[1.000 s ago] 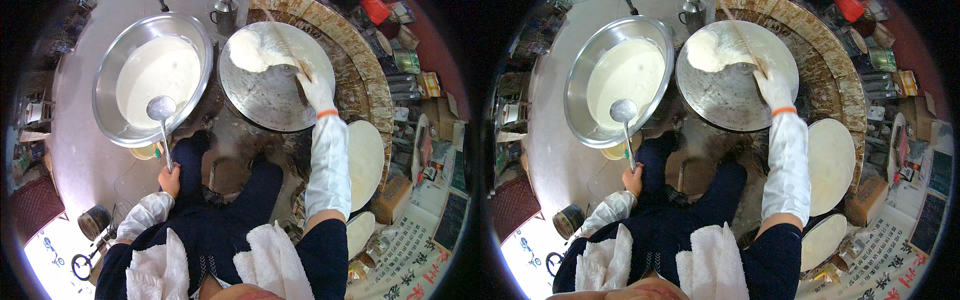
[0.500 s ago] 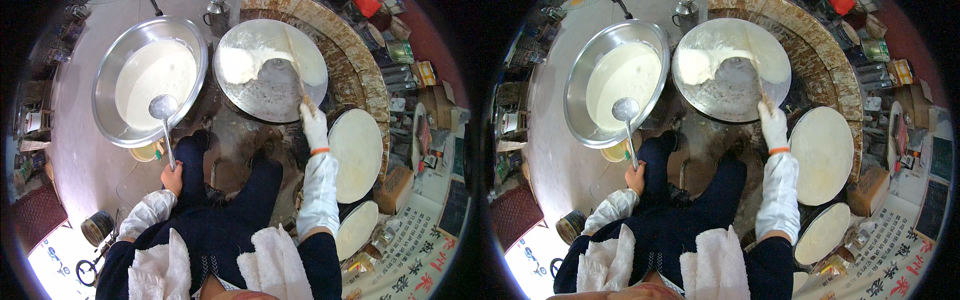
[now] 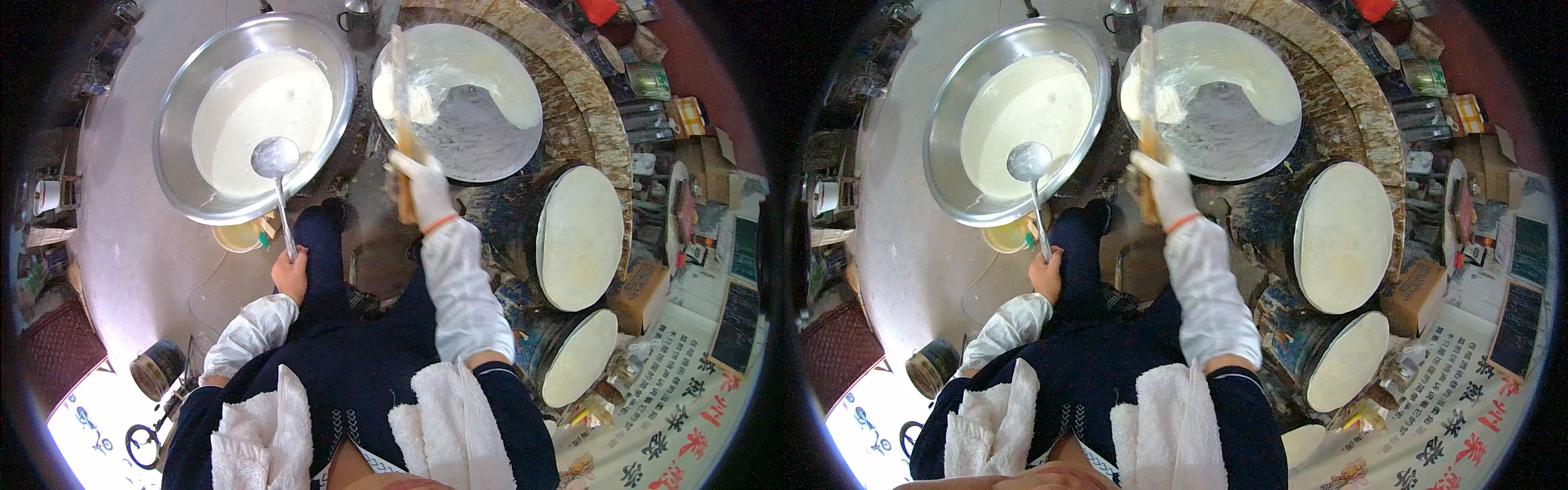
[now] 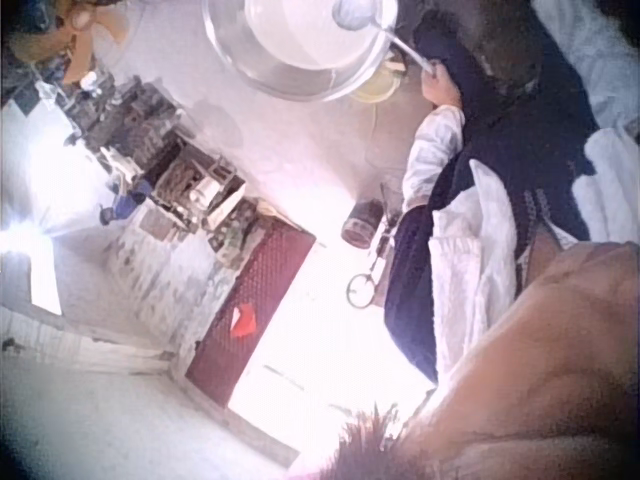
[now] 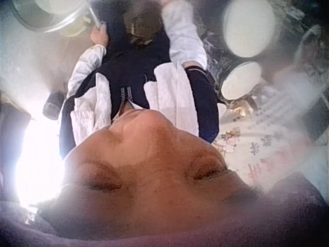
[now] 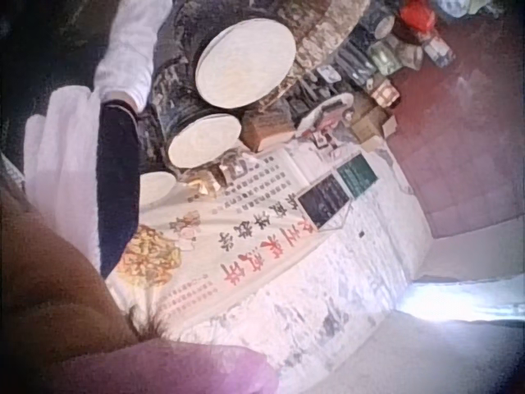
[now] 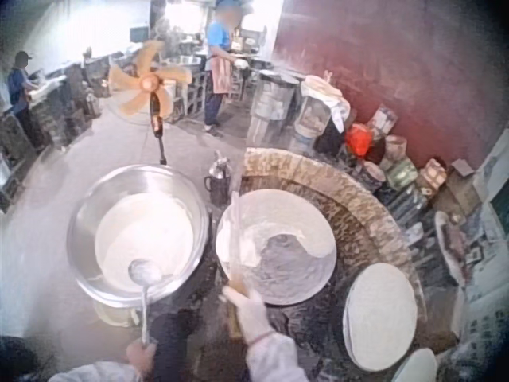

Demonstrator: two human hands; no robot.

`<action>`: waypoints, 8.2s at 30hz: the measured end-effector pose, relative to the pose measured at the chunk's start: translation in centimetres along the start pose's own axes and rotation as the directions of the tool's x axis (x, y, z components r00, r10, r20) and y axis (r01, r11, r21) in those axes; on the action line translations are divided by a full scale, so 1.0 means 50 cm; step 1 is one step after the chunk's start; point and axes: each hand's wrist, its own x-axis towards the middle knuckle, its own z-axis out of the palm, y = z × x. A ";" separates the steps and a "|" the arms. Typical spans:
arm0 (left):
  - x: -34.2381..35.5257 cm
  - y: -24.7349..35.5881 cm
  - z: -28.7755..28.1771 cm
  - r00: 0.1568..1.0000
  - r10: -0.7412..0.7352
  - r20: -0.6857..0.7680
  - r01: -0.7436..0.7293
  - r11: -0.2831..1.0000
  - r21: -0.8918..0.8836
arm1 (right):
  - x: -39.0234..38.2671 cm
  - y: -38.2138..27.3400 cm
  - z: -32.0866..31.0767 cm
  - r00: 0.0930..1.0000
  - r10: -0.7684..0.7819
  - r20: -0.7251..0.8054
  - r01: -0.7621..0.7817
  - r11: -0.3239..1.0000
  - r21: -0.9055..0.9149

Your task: The person scoops white batter from a large metal bowl and pours it onto several hot, round griddles. Using a wooden T-shaped spreader, they quickly rotate and spread the batter into thin, circular crepes. The person repeatedly flips the cooking crepes with a metal spatula and removes finished ones to a stack.

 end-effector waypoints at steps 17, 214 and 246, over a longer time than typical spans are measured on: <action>0.023 -0.018 -0.053 0.998 -0.026 0.056 0.033 0.991 -0.127 | 0.163 0.145 0.212 0.927 -0.195 -0.322 0.238 0.966 0.099; -0.195 0.604 -0.001 0.253 0.107 0.962 0.707 0.658 -0.259 | -0.403 -0.021 -0.591 0.582 -0.727 -0.365 -0.520 0.013 -0.854; -0.950 0.446 0.309 -0.778 -0.392 0.491 -0.136 0.869 0.476 | -1.612 1.108 0.376 -0.724 0.658 0.210 0.645 0.752 -0.135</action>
